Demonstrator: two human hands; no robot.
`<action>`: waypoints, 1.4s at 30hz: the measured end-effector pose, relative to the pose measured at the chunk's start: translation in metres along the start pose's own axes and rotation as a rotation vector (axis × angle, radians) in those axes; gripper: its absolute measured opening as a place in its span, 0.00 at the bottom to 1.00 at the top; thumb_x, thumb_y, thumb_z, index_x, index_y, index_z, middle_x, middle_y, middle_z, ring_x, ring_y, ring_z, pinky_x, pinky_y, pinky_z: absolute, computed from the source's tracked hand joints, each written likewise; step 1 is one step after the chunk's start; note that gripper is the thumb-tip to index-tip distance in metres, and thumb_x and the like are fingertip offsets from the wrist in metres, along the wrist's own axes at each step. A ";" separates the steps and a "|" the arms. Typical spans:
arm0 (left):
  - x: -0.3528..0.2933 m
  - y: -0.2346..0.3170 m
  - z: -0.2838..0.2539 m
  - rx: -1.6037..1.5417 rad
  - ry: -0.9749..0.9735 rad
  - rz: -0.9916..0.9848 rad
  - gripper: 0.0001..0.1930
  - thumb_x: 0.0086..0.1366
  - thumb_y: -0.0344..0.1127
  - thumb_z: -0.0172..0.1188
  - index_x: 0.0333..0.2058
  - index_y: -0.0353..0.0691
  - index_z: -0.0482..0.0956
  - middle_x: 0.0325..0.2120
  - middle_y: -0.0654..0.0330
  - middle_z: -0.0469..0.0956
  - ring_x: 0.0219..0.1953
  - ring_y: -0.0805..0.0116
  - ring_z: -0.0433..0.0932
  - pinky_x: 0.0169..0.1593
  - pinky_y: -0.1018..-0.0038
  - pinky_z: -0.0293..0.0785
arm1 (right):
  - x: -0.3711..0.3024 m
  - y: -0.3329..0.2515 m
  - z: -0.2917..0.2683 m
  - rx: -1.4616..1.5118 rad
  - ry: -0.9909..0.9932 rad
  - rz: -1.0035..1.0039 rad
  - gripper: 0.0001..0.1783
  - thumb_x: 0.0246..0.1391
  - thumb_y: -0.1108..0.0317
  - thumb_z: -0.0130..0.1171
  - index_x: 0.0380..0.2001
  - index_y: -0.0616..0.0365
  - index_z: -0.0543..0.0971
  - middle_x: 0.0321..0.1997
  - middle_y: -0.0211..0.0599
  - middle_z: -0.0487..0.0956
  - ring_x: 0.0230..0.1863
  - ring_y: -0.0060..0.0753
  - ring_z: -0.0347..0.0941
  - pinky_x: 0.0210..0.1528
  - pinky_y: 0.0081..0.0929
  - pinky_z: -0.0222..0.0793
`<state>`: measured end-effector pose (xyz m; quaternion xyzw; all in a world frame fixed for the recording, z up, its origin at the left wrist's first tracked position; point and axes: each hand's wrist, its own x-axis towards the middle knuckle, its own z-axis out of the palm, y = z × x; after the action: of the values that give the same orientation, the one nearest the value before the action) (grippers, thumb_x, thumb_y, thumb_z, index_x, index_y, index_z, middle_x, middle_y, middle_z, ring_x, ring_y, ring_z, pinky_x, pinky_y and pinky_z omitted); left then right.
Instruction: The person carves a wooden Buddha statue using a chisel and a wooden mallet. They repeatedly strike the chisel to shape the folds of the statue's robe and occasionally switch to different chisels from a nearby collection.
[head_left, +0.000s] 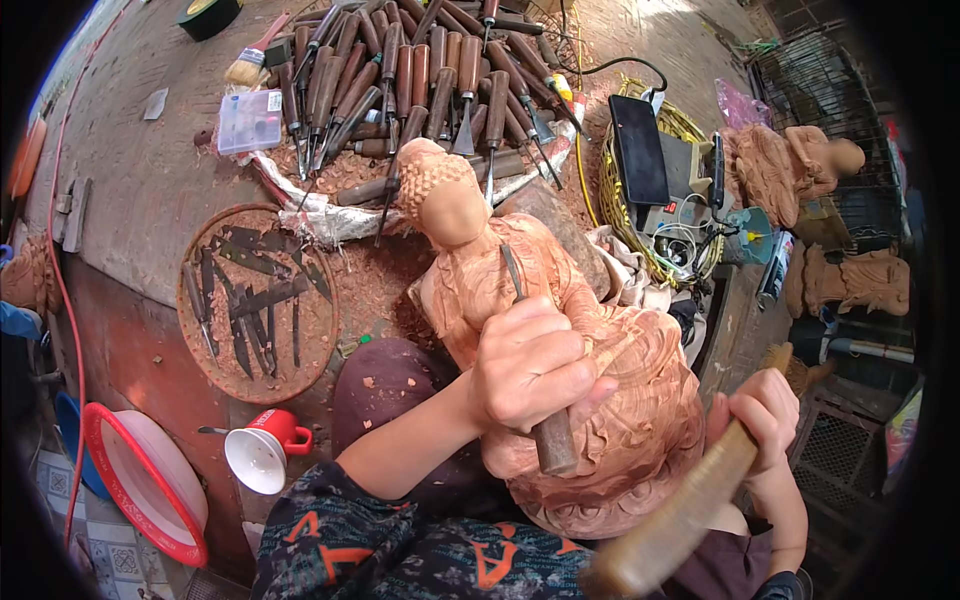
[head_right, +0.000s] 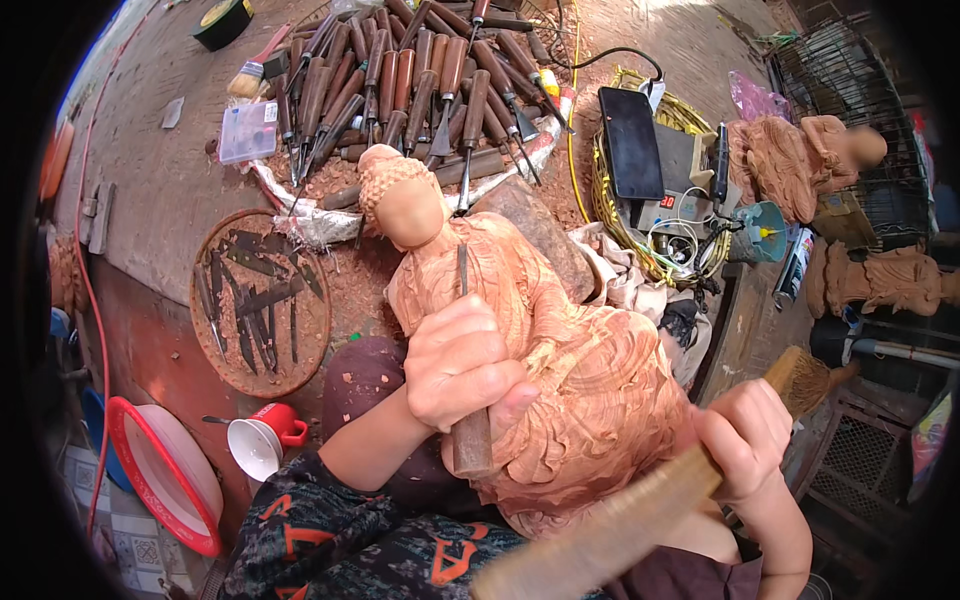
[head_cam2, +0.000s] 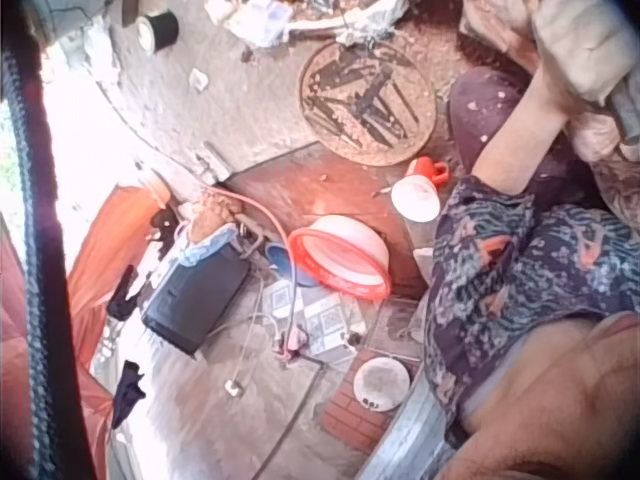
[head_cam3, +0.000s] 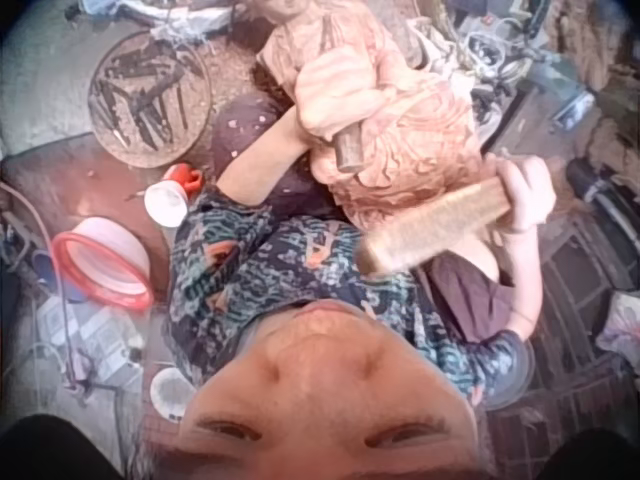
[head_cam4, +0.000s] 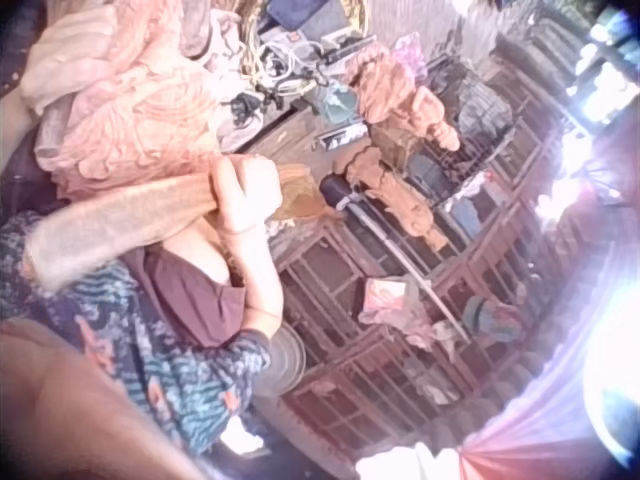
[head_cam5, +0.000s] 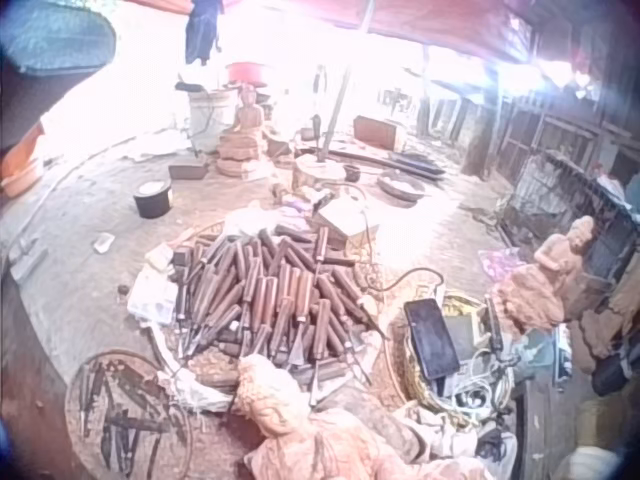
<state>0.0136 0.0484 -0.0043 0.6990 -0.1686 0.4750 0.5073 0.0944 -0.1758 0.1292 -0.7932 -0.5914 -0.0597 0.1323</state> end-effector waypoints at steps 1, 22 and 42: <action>-0.001 -0.001 0.000 -0.006 -0.006 -0.005 0.08 0.46 0.27 0.65 0.18 0.34 0.73 0.12 0.64 0.59 0.13 0.68 0.59 0.19 0.73 0.54 | 0.004 0.000 -0.001 -0.064 -0.067 -0.015 0.16 0.34 0.73 0.63 0.31 0.60 0.73 0.17 0.33 0.67 0.16 0.33 0.63 0.18 0.28 0.55; 0.002 -0.003 0.008 0.063 0.101 -0.080 0.16 0.46 0.28 0.66 0.13 0.40 0.64 0.12 0.63 0.58 0.14 0.67 0.61 0.19 0.71 0.53 | 0.020 -0.004 -0.007 -0.177 -0.092 -0.008 0.15 0.31 0.76 0.61 0.28 0.61 0.72 0.17 0.35 0.67 0.16 0.35 0.63 0.18 0.29 0.55; 0.012 -0.006 0.008 0.058 0.093 -0.103 0.09 0.44 0.21 0.62 0.15 0.37 0.69 0.11 0.63 0.60 0.12 0.66 0.61 0.18 0.72 0.55 | 0.022 0.001 -0.003 -0.166 -0.028 0.007 0.16 0.27 0.72 0.62 0.26 0.63 0.71 0.17 0.36 0.65 0.16 0.36 0.61 0.18 0.29 0.53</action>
<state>0.0271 0.0470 0.0021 0.6981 -0.0948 0.4849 0.5181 0.1019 -0.1564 0.1373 -0.8044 -0.5833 -0.0968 0.0581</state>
